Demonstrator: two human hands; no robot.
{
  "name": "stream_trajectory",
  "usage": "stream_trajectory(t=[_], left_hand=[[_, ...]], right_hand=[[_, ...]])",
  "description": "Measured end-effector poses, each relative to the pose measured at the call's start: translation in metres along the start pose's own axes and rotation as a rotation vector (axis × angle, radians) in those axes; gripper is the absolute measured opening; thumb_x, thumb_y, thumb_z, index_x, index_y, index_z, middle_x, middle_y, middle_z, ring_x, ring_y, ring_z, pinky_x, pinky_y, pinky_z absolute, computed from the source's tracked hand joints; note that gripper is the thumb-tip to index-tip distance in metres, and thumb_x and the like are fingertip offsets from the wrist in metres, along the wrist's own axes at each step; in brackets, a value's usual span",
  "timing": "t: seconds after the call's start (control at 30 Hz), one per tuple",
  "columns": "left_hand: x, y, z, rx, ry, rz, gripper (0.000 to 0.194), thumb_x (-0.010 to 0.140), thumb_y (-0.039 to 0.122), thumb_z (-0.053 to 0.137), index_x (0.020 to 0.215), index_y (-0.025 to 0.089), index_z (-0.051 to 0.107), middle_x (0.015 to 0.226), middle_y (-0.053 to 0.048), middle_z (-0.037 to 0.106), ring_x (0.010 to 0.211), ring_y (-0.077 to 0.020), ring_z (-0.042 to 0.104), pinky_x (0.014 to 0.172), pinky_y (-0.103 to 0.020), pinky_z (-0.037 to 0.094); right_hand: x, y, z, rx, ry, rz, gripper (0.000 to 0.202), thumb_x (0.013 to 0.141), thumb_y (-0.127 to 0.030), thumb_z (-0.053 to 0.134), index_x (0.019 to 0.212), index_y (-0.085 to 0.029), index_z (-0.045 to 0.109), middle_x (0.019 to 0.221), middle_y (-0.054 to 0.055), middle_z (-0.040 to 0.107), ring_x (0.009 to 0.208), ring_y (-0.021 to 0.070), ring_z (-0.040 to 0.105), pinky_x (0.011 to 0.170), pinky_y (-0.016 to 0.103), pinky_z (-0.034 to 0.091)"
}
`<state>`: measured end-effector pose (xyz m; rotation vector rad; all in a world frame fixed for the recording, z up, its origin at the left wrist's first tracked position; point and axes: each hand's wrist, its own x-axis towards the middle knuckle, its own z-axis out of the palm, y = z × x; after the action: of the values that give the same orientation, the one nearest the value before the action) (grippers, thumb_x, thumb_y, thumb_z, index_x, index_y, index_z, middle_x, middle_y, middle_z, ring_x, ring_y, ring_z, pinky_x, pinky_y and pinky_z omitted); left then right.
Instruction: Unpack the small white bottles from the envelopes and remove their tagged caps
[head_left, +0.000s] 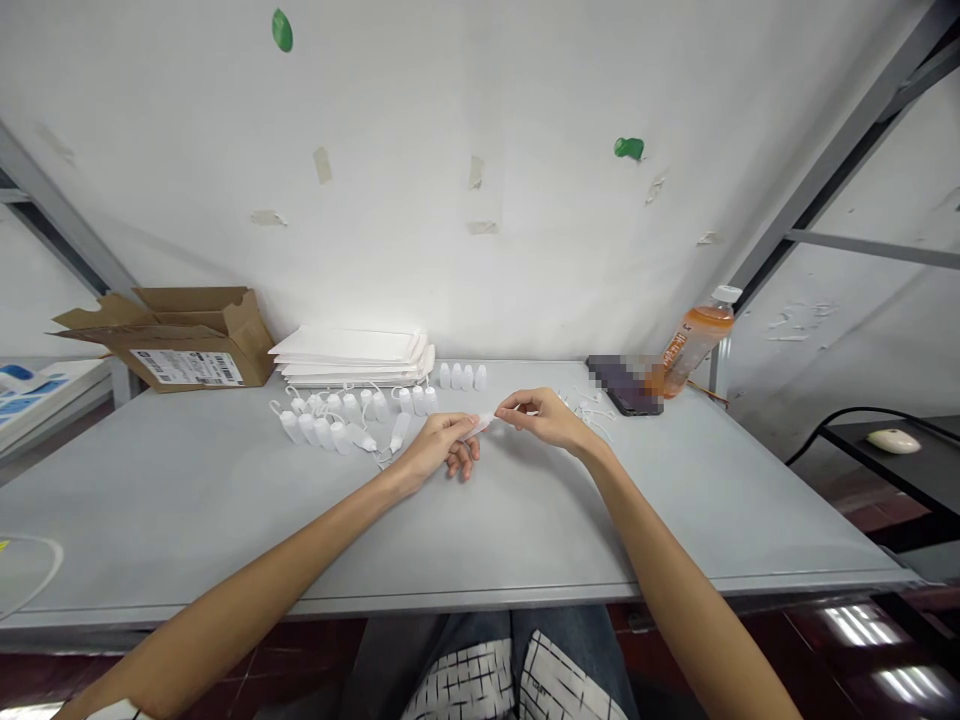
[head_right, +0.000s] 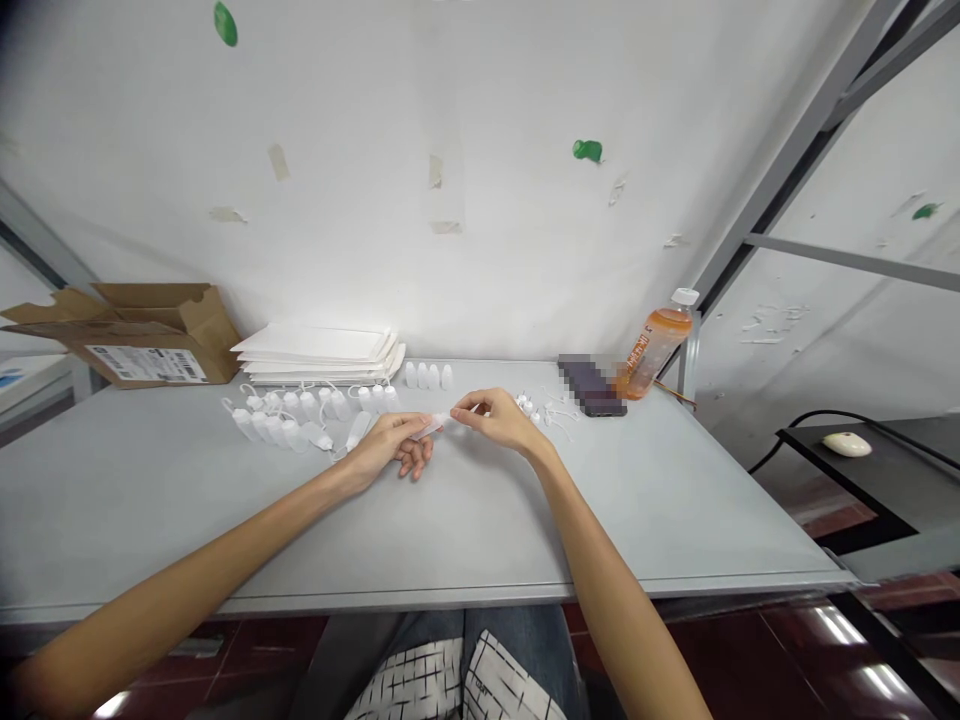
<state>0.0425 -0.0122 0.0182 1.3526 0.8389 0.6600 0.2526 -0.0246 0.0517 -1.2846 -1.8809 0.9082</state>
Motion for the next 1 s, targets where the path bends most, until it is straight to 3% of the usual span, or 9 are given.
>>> stream_trajectory(t=[0.23, 0.57, 1.0], left_hand=[[0.001, -0.002, -0.001, 0.011, 0.001, -0.004, 0.042, 0.087, 0.054, 0.055, 0.092, 0.013, 0.059, 0.066, -0.003, 0.060, 0.045, -0.0136, 0.061, 0.037, -0.019, 0.033], [0.000, 0.001, 0.005, 0.010, -0.027, 0.016, 0.042, 0.087, 0.055, 0.055, 0.089, 0.013, 0.058, 0.066, -0.001, 0.058, 0.044, -0.0130, 0.061, 0.036, -0.019, 0.033], [-0.001, 0.005, 0.005, 0.012, -0.026, 0.077, 0.042, 0.087, 0.056, 0.055, 0.090, 0.014, 0.057, 0.060, 0.005, 0.047, 0.042, -0.0120, 0.059, 0.036, -0.019, 0.032]], right_hand=[[-0.001, 0.000, 0.000, 0.030, -0.018, 0.001, 0.030, 0.079, -0.045, 0.064, 0.074, -0.017, 0.072, 0.068, 0.002, 0.063, 0.066, 0.0135, 0.052, 0.065, 0.028, 0.041], [0.000, -0.002, -0.003, 0.150, 0.029, 0.084, 0.029, 0.075, -0.043, 0.067, 0.071, -0.014, 0.068, 0.063, -0.001, 0.054, 0.054, 0.0084, 0.040, 0.050, 0.024, 0.031], [0.007, 0.009, -0.005, 0.224, 0.104, 0.000, 0.028, 0.075, -0.042, 0.066, 0.072, -0.015, 0.067, 0.069, 0.001, 0.056, 0.056, 0.0092, 0.043, 0.049, 0.025, 0.037]])
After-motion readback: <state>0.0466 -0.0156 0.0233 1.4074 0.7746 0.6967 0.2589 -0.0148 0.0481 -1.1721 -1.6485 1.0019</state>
